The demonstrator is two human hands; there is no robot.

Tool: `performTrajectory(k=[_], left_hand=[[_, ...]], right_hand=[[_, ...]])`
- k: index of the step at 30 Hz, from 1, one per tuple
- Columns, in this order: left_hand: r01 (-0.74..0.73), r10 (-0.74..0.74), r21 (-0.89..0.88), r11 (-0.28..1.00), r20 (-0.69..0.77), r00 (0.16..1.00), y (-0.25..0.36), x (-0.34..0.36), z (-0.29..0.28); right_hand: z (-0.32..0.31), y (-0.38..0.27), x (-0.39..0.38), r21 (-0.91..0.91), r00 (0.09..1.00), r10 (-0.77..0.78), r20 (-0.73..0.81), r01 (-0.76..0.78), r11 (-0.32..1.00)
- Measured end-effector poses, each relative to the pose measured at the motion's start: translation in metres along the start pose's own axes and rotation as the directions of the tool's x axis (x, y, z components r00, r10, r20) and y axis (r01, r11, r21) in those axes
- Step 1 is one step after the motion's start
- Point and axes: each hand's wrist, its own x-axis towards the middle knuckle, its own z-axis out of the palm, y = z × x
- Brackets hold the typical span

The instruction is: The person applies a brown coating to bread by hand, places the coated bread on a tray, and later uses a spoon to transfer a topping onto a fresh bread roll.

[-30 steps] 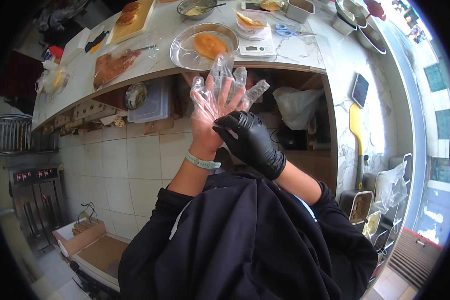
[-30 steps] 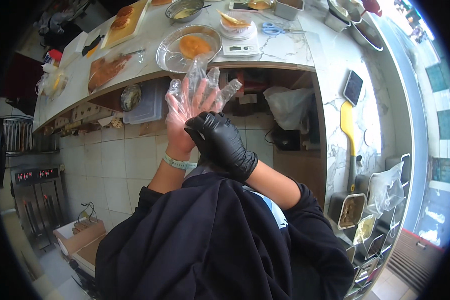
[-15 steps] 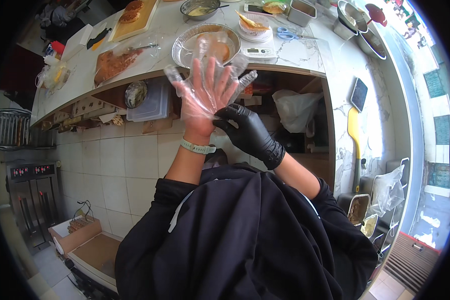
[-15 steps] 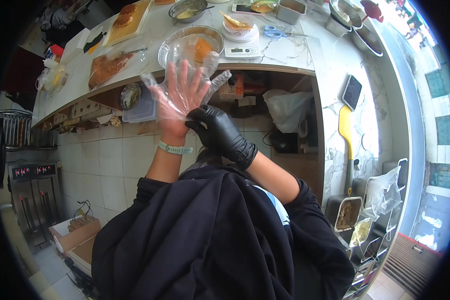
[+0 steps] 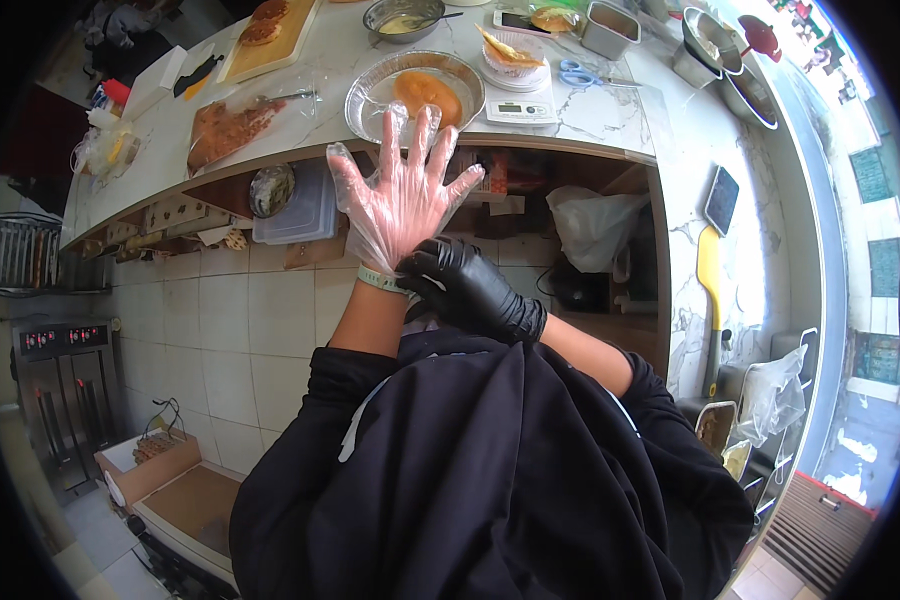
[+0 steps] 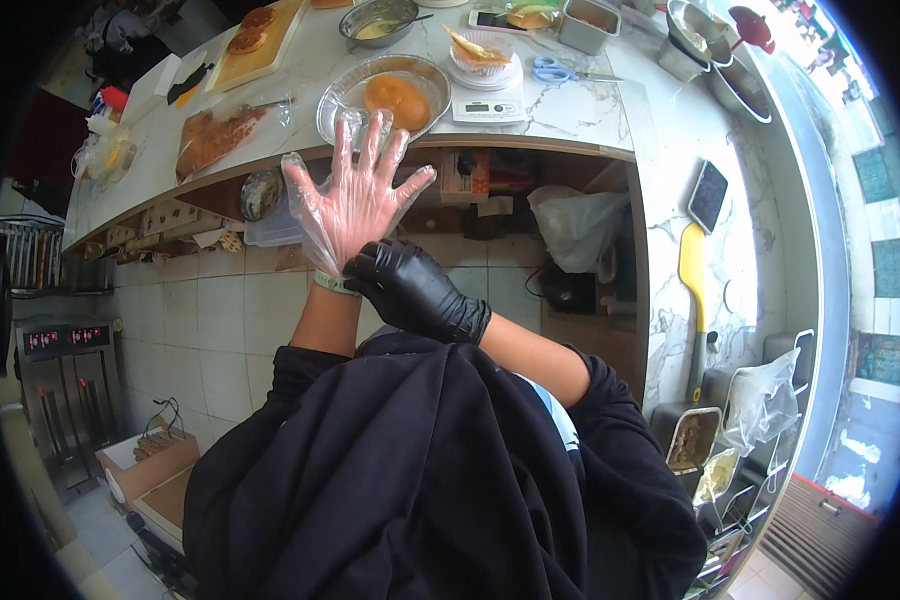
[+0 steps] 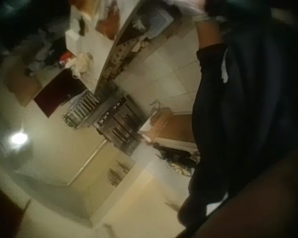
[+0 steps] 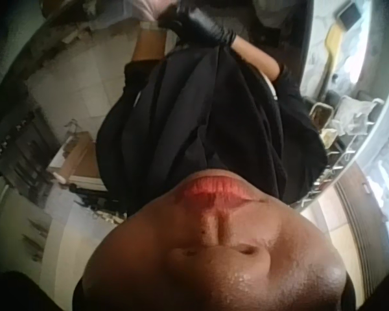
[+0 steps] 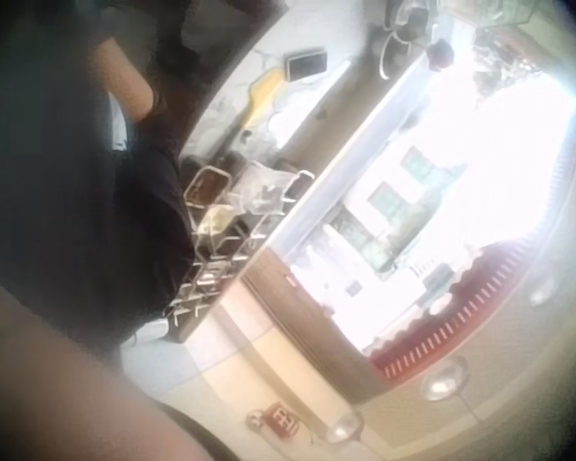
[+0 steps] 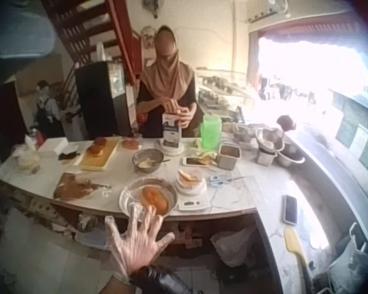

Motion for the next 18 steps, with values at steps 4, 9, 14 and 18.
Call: performTrajectory(k=[4,9,14,18], left_hand=[[-0.037,0.061,0.088,0.995,-0.287,0.956,0.009,-0.008,-0.009],[-0.163,0.244,0.201,0.966,-0.503,0.829,0.024,-0.02,-0.043],[-0.003,0.071,0.129,0.992,-0.523,0.849,0.046,-0.016,-0.057],[-0.156,0.388,0.434,0.887,-0.519,0.762,0.114,-0.002,-0.098]], right_hand=[[0.004,0.008,0.004,0.025,0.996,-0.074,0.058,0.072,0.997],[0.001,0.009,0.019,-0.007,0.972,-0.105,0.208,0.109,0.994],[0.025,0.022,0.044,0.12,0.941,-0.094,0.325,0.058,0.991],[-0.001,0.055,0.092,0.023,0.948,0.13,0.292,-0.143,0.989]])
